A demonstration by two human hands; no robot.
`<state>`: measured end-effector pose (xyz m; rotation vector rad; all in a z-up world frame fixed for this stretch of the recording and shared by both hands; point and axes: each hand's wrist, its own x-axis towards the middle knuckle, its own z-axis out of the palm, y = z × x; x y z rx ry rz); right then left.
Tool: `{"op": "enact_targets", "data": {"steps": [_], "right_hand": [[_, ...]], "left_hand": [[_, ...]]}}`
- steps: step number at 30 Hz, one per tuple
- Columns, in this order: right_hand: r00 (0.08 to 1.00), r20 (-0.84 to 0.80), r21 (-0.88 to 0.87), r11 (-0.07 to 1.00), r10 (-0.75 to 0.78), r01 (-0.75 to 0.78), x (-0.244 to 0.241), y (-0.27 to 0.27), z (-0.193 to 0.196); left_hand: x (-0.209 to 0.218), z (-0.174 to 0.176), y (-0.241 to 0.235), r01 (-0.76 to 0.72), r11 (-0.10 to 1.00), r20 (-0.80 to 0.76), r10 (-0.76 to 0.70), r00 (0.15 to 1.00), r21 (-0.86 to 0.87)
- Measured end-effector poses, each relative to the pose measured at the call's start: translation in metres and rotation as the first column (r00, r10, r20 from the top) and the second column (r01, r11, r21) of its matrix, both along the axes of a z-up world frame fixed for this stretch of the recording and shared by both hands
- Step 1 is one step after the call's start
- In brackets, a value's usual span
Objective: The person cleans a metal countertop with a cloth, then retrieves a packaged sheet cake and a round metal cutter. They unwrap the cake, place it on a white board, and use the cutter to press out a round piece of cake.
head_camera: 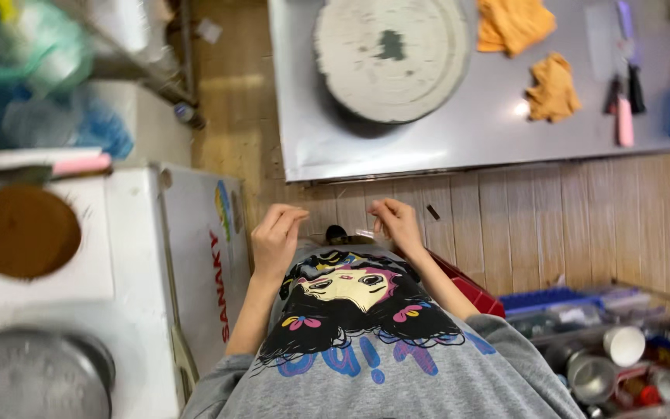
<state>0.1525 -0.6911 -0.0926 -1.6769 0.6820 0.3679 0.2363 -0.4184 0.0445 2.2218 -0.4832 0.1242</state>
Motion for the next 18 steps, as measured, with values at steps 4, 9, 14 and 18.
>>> {"op": "enact_targets", "data": {"steps": [4, 9, 14, 18], "right_hand": [[0.951, 0.25, 0.004, 0.982, -0.183, 0.188, -0.002, -0.047, 0.001], [0.871, 0.465, -0.288, 0.903, -0.16, 0.319, 0.016, -0.097, 0.014], [0.825, 0.457, -0.244, 0.845, -0.332, 0.476, 0.027, -0.165, 0.021], [0.771, 0.383, -0.094, 0.809, -0.509, 0.58, 0.035, -0.258, 0.004]], "left_hand": [[0.043, 0.003, -0.041, 0.215, 0.977, 0.08, -0.215, 0.973, 0.012], [0.086, -0.012, -0.07, 0.258, 0.959, 0.074, -0.267, 0.961, 0.114], [0.124, -0.018, -0.118, 0.368, 0.927, -0.25, -0.374, 0.893, -0.07], [0.148, -0.007, -0.178, 0.574, 0.788, -0.071, -0.6, 0.797, -0.223]]}}
